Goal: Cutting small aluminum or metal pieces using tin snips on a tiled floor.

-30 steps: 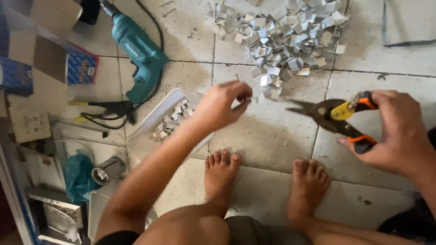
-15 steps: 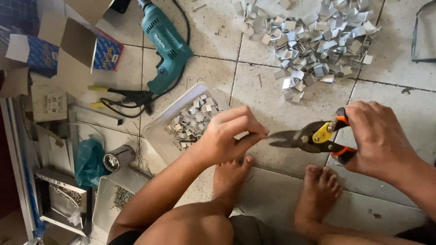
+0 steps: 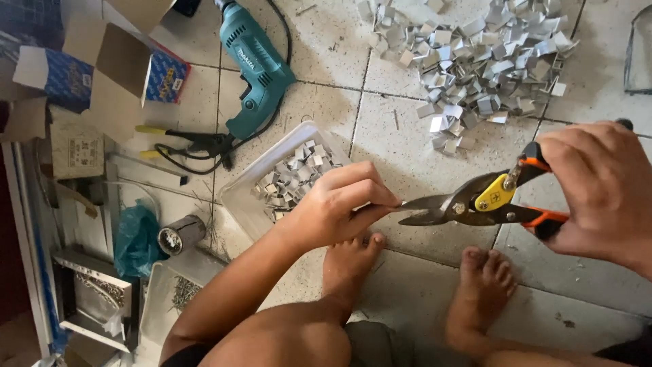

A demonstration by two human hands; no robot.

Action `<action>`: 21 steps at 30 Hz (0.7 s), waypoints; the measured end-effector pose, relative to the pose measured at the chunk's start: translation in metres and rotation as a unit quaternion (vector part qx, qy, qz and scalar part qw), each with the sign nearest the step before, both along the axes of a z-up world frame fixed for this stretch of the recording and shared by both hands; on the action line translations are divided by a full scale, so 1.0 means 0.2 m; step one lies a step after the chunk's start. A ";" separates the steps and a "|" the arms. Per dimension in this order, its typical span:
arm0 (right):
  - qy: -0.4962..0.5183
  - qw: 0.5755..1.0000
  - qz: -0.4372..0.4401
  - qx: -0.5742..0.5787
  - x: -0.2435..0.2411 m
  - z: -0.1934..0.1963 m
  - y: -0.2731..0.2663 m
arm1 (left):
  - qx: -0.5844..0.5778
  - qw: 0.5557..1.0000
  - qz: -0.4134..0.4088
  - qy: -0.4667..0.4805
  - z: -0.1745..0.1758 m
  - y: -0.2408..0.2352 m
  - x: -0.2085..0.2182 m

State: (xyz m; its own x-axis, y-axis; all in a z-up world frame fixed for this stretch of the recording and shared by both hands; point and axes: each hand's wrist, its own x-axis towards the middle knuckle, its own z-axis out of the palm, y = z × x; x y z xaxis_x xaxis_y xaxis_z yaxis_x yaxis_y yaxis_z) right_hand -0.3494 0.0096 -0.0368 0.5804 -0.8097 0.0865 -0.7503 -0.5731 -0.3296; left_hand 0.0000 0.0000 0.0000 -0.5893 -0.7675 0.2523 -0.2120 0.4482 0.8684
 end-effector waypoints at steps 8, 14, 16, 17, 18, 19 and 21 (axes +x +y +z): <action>0.185 0.982 -0.024 -0.008 0.02 -0.07 0.05 | -0.022 1.000 0.010 -0.007 0.01 0.00 0.00; 0.151 0.988 -0.026 0.035 -0.09 -0.32 0.06 | 0.024 1.000 0.019 -0.001 -0.10 0.06 0.00; 0.160 0.986 -0.030 0.019 -0.11 -0.30 0.09 | 0.021 0.999 0.030 -0.019 -0.17 0.07 0.06; 0.157 0.986 -0.058 0.016 -0.11 -0.27 0.09 | -0.016 0.993 0.063 -0.094 -0.20 0.07 0.12; 0.153 0.984 -0.085 0.014 -0.12 -0.25 0.10 | -0.052 0.980 0.096 -0.168 -0.23 0.06 0.17; 0.152 0.984 -0.086 0.016 -0.14 -0.26 0.12 | -0.051 0.980 0.094 -0.170 -0.25 0.06 0.22; 0.054 0.987 -0.150 0.023 -0.21 -0.28 0.18 | -0.085 0.928 0.156 -0.328 -0.30 0.04 0.31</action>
State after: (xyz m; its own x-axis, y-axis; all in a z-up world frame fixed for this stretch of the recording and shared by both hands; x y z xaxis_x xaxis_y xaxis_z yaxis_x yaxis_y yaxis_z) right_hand -0.3905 0.0446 -0.0926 0.3169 -0.9484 -0.0038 -0.9162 -0.3051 -0.2598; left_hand 0.0617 0.0089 -0.0596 -0.4136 -0.9091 0.0499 -0.8132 0.3935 0.4288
